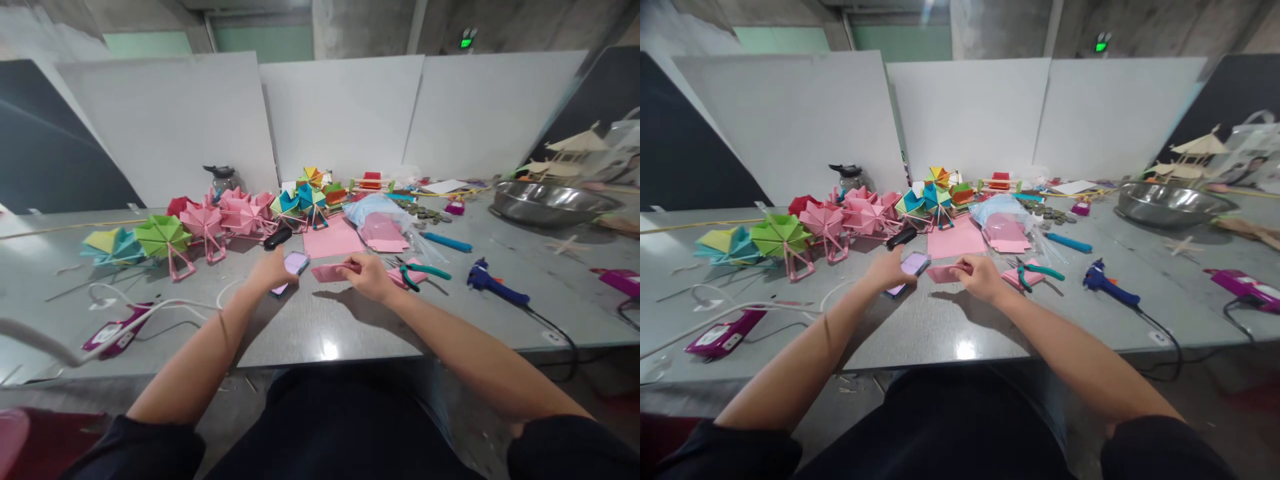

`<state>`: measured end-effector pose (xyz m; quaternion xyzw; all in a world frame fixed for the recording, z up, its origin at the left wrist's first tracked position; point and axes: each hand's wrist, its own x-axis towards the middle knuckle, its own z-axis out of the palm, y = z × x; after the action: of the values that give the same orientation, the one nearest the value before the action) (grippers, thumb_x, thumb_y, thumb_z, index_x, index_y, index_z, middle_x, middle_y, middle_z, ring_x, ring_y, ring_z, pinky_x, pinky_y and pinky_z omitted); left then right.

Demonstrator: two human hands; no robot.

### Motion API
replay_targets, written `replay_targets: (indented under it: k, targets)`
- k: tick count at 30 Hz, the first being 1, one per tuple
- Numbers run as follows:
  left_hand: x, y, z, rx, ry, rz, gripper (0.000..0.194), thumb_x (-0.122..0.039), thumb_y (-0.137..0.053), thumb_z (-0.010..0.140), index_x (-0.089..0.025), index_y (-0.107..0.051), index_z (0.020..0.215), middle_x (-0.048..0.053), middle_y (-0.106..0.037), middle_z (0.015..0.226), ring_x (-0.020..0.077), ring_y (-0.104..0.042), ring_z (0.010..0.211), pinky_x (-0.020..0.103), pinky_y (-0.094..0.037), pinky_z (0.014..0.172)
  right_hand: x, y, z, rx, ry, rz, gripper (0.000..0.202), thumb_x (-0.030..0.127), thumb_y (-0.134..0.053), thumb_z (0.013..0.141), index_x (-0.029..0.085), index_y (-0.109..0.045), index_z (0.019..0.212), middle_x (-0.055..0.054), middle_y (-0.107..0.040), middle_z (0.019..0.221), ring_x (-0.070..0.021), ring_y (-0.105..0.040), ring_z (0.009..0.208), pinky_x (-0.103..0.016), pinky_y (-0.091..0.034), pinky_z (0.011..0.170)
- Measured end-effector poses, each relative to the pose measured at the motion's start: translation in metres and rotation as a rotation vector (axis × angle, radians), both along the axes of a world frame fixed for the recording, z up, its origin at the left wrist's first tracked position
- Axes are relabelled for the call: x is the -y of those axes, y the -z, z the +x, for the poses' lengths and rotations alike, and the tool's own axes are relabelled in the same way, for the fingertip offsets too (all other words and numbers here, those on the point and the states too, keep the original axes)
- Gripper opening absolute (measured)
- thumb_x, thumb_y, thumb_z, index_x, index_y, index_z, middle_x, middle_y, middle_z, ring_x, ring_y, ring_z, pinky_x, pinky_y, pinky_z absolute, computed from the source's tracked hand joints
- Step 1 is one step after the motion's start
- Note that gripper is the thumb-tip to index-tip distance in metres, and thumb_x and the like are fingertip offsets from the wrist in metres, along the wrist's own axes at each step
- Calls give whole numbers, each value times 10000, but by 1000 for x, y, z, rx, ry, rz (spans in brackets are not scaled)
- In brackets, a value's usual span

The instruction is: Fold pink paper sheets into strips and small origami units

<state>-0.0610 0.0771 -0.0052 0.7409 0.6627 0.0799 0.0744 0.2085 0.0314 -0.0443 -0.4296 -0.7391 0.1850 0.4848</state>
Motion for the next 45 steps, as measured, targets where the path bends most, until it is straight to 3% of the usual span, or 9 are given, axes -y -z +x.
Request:
replay_targets:
  k: [4,8,13,25,28,34,39,42,45]
  targets:
    - [72,-2,-7,-56,201,-85,1124,-431,-801,757,-83,-306,1704,263,-698,1439,424,-694,1289,451,-548,1031,-1,-8,7,-36,49,68,216,396,-729,895,194,-745,820,-19,-703,692,-180,-590,642,-299,-446,625]
    - [140,-7,-1,-83,176,-108,1088,-406,-750,767,-92,-313,1713,248,-686,1454,429,-679,1312,484,-536,1078,-1,-10,10,-41,70,117,191,376,-742,878,191,-764,836,-29,-723,719,-188,-603,662,-304,-453,642]
    - [164,-11,8,-115,173,-99,987,-381,-695,804,-65,-373,1682,257,-681,1449,422,-671,1321,491,-528,1097,-2,-7,9,-32,70,132,210,397,-761,881,192,-769,834,-32,-732,718,-192,-608,659,-305,-460,642]
    - [148,-16,15,-107,139,-80,854,-368,-717,822,-164,-454,1609,204,-765,1300,406,-746,1171,427,-558,913,-1,-8,11,-2,73,139,207,396,-758,887,194,-777,843,-35,-742,719,-191,-616,649,-304,-467,632]
    - [121,-13,17,-115,109,-60,802,-406,-741,832,-141,-492,1547,217,-777,1264,412,-749,1159,418,-555,889,-1,-9,11,1,81,136,182,377,-744,886,201,-775,854,-40,-758,746,-202,-644,678,-311,-485,659]
    - [43,-9,11,-147,-1,-68,726,-513,-773,845,-138,-565,1429,260,-771,1261,447,-747,1170,445,-560,883,-3,-7,13,26,84,134,209,398,-738,896,201,-759,830,-31,-732,712,-190,-613,650,-305,-465,636]
    - [1,-22,5,-159,-12,-133,912,-601,-879,774,-145,-553,1494,282,-725,1379,458,-716,1237,464,-563,939,-6,-6,15,52,75,115,221,413,-745,900,201,-755,840,-32,-733,717,-190,-611,655,-306,-472,645]
    - [0,-40,11,-155,10,13,872,-648,-881,780,-158,-621,1453,269,-712,1397,480,-678,1286,510,-548,1013,-9,-5,16,70,37,90,218,415,-746,889,204,-764,840,-54,-762,758,-208,-643,693,-321,-491,667]
    - [13,-43,32,137,265,292,478,-492,-723,976,-200,-693,1353,175,-728,1397,365,-690,1286,447,-535,1061,-13,-3,16,97,-67,46,197,400,-733,874,215,-759,814,-44,-756,741,-205,-647,694,-329,-499,691]
